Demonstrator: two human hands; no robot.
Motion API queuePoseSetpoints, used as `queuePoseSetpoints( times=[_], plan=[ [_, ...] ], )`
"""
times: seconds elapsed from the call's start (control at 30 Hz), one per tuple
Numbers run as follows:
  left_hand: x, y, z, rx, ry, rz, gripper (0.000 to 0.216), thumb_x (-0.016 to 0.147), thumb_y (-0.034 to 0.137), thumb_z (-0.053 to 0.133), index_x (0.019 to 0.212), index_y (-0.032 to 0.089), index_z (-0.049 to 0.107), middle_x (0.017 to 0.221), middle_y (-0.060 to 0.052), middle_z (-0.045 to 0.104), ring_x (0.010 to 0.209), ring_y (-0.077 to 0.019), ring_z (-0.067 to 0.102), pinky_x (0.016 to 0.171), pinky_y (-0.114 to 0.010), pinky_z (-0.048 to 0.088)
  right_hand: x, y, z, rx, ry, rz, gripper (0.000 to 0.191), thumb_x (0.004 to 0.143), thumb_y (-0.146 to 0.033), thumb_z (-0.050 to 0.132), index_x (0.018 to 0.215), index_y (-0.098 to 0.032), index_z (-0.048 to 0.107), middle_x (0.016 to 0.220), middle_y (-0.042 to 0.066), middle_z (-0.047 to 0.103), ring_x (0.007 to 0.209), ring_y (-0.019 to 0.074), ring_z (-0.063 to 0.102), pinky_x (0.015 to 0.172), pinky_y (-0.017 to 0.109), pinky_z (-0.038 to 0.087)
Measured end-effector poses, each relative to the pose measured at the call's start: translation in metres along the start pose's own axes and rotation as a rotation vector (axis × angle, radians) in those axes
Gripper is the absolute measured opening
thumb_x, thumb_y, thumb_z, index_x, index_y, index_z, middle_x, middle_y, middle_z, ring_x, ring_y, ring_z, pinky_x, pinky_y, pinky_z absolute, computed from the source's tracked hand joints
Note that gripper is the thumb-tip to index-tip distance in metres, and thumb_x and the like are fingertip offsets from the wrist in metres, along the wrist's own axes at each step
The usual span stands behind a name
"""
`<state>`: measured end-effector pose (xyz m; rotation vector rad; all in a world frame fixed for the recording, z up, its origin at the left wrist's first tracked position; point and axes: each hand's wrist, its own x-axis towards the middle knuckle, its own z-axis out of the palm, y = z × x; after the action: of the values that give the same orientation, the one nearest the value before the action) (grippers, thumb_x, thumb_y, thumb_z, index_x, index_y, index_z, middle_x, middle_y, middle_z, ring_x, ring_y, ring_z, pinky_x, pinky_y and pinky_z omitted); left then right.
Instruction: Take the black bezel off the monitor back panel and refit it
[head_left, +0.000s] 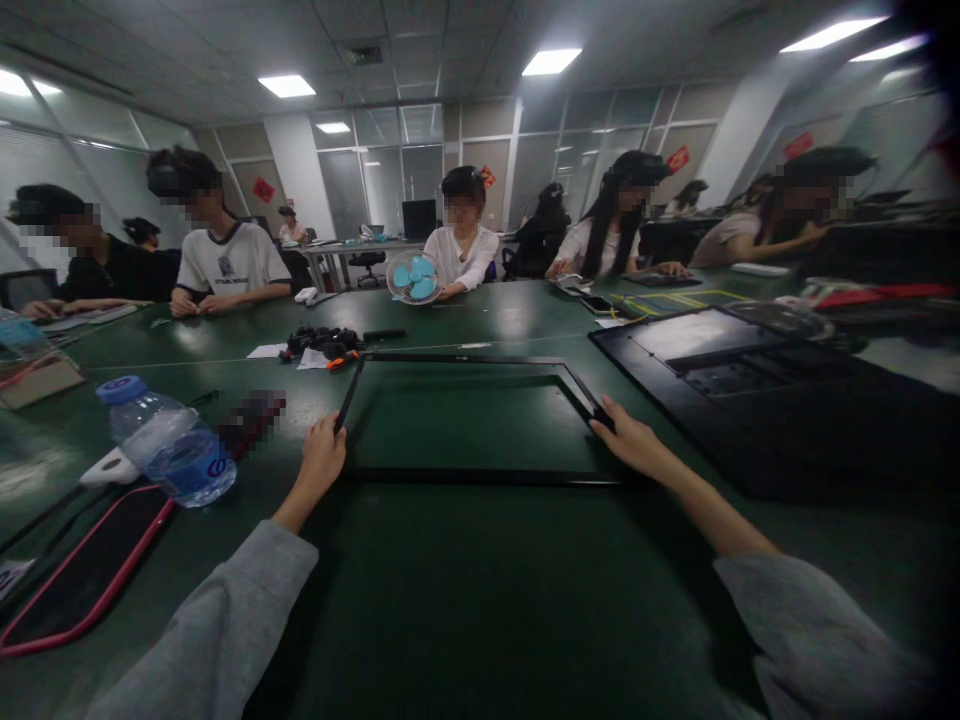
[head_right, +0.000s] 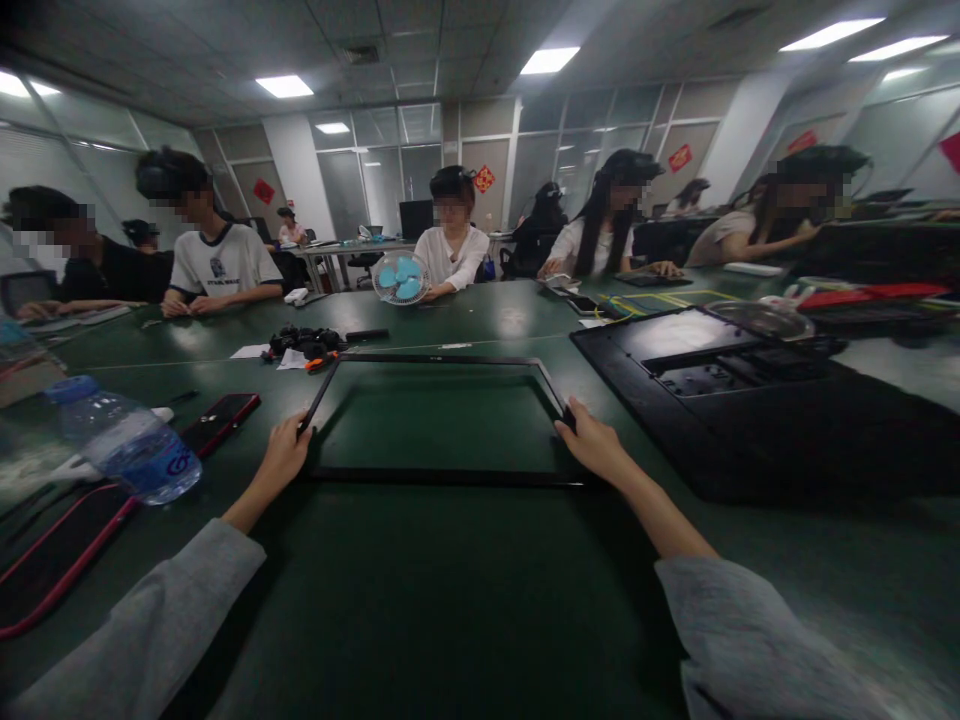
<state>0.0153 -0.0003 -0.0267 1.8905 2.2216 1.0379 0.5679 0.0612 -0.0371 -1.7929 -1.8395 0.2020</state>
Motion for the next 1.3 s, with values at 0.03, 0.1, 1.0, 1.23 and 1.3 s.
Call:
queuePoseSetpoints(
  times=[0.03,0.1,1.0,1.23,1.3],
  plan=[
    [0.0,0.0,0.0,0.048,-0.008,-0.022,0.041,0.096,0.023,0.044,0.132,0.012,0.059,0.135,-0.019,0.063,0.13,-0.0319,0.055,0.11,-0.049,0.042,0.001,0.002,0.001,0.008,-0.01,-0.013,0.071,0.088,-0.038,0.051,0.15,-0.007,0.042,0.138,0.023,0.06,0.131,0.0358,0.057,0.111,0.051,0.043],
    [-0.001,0.0,-0.001,0.116,-0.046,-0.075,0.043,0.098,0.026,0.043,0.135,0.011,0.058,0.138,-0.02,0.061,0.13,-0.0342,0.054,0.108,-0.051,0.043,0.002,0.005,0.001,0.024,-0.034,-0.045,0.073,0.084,-0.033,0.054,0.152,-0.008,0.04,0.139,0.021,0.061,0.132,0.0331,0.056,0.113,0.048,0.042],
    [-0.033,0.052,-0.03,-0.008,-0.36,0.399,0.051,0.089,0.06,0.062,0.132,0.033,0.064,0.147,-0.008,0.057,0.137,-0.032,0.051,0.116,-0.062,0.028,0.0,-0.006,-0.006,0.001,0.125,-0.1,0.058,0.072,-0.011,0.051,0.128,-0.015,0.065,0.118,0.014,0.072,0.114,0.0291,0.067,0.104,0.045,0.049],
    [-0.03,0.046,-0.029,-0.034,-0.375,0.354,0.048,0.079,0.064,0.071,0.116,0.033,0.073,0.137,-0.007,0.065,0.13,-0.0331,0.056,0.111,-0.06,0.035,-0.002,-0.004,-0.007,0.051,0.121,-0.055,0.053,0.078,-0.019,0.054,0.13,-0.011,0.062,0.124,0.017,0.07,0.12,0.0306,0.064,0.106,0.049,0.048],
    [-0.026,0.042,-0.028,-0.074,-0.357,0.332,0.041,0.08,0.064,0.07,0.102,0.029,0.076,0.129,-0.006,0.069,0.123,-0.0307,0.06,0.106,-0.053,0.042,-0.001,-0.002,-0.005,0.074,0.119,-0.06,0.05,0.08,-0.022,0.054,0.129,-0.013,0.062,0.124,0.016,0.07,0.12,0.0303,0.064,0.107,0.05,0.047]
  ],
)
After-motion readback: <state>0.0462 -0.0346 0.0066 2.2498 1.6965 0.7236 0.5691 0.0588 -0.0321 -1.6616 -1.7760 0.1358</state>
